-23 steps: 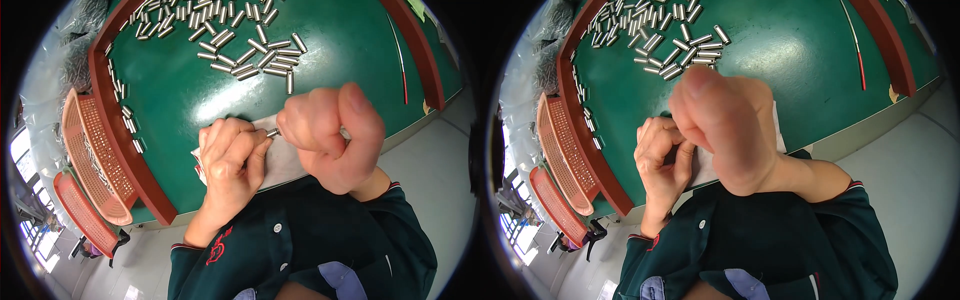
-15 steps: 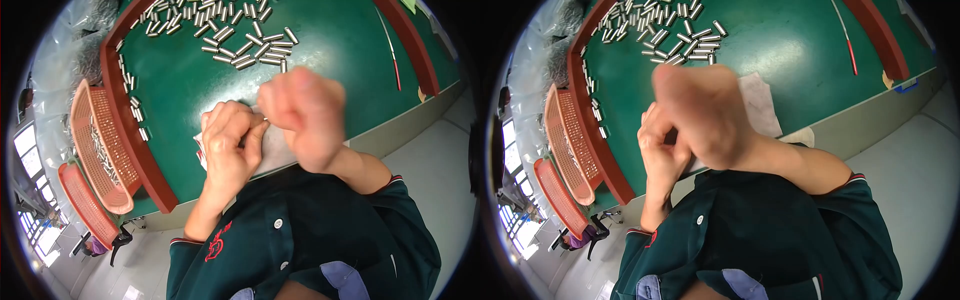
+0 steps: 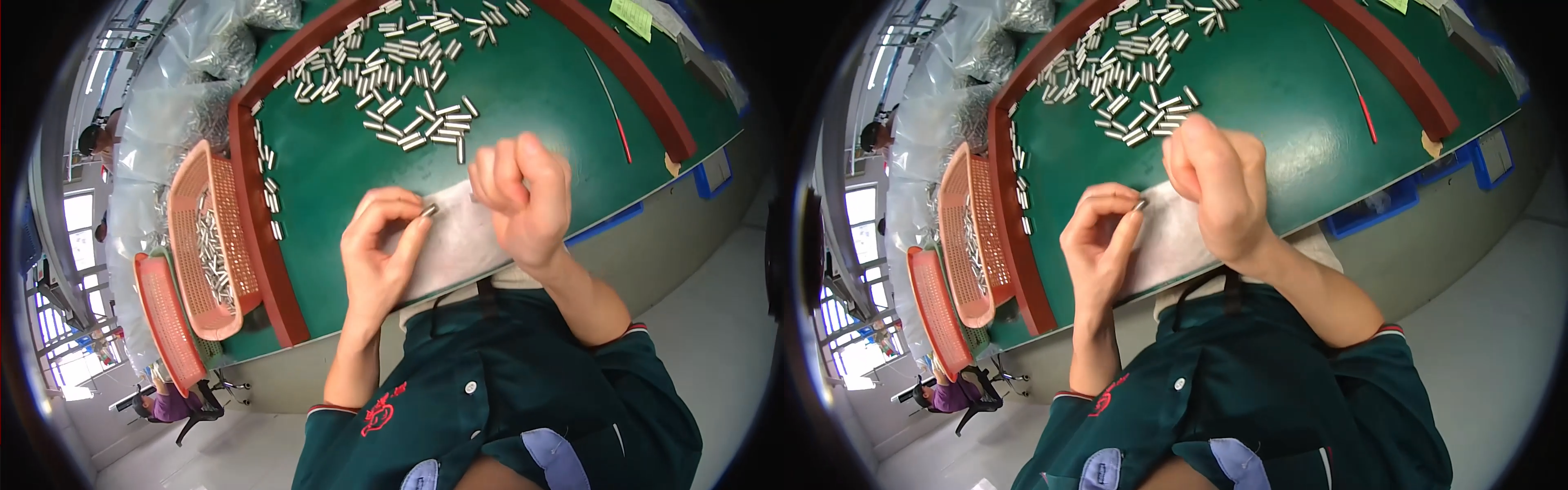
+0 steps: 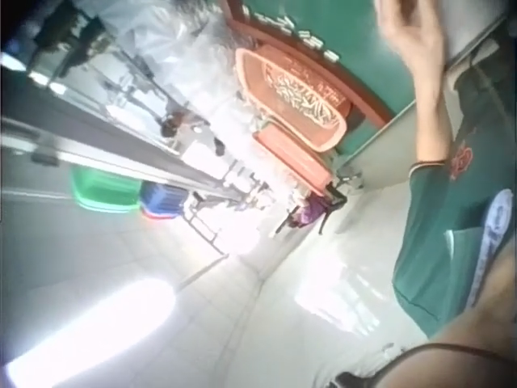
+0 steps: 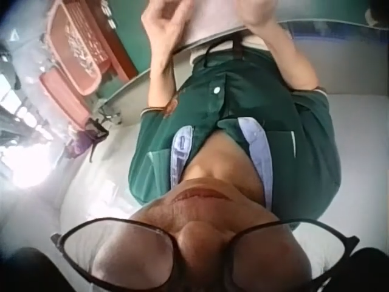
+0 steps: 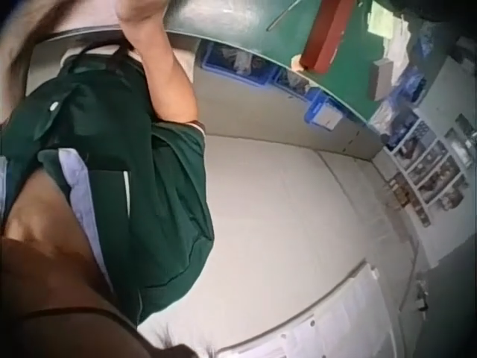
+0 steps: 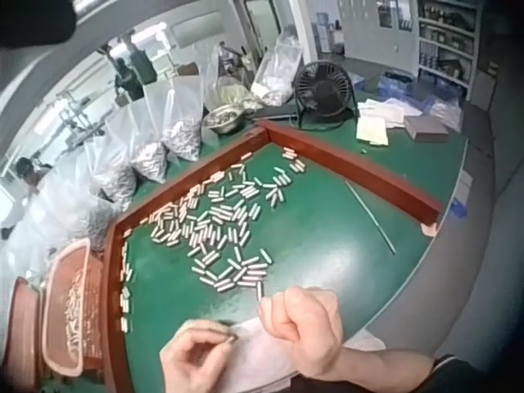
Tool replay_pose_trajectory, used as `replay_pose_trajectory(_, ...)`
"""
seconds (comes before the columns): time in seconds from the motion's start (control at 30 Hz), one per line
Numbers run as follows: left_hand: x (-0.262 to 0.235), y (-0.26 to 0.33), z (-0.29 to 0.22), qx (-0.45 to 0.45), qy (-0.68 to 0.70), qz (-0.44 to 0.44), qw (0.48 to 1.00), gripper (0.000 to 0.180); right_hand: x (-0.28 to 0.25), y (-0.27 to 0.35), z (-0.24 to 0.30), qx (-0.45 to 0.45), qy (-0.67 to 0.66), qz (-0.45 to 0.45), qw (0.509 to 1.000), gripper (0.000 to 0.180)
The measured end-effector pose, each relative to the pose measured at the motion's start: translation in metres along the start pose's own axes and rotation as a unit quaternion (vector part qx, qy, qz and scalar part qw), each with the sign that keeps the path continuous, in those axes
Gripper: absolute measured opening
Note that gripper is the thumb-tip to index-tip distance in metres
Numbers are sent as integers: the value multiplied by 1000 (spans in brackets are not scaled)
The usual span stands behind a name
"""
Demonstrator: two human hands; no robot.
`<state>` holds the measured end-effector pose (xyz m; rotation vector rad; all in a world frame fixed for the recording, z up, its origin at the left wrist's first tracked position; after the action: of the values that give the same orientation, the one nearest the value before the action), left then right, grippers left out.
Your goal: Assembling small cylindrical hardware components at a workbench.
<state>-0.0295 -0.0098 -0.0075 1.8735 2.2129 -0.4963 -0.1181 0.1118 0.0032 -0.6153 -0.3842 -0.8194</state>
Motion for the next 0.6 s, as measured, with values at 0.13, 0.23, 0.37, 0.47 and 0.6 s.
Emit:
replay_pose_trajectory(0.13, -12, 2, 10, -65, 465, 10, 883, 10, -4, 2, -2, -16, -12, 19, 1000, 42)
replay_pose_trajectory(0.23, -13, -12, 4, -108, 529, 18, 842, 13, -7, 2, -1, -3, -28, 4, 1000, 42)
replay_pose_trajectory(0.37, -23, -31, 6, -162, 179, -3, 970, 8, -9, 1, -4, -3, -44, 1, 999, 42)
replay_pose_trajectory(0.47, -16, -50, -5, -83, -199, -10, 976, 9, -11, 2, -4, 1, -57, -5, 998, 43)
replay_pose_trajectory(0.6, -9, -59, 1, -30, -302, 0, 953, 11, -13, 3, -6, 13, -57, -5, 998, 43)
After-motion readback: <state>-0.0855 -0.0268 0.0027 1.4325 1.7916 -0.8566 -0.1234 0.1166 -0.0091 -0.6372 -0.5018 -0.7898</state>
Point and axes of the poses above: each hand's wrist, its own y-axis away from the middle knuckle, its own x-axis out of the palm, z = x × y, the point moved 5 cm from there along -y, towards the middle knuckle, and after that the axes turned 14 degrees about z, right-handed, at the moved point
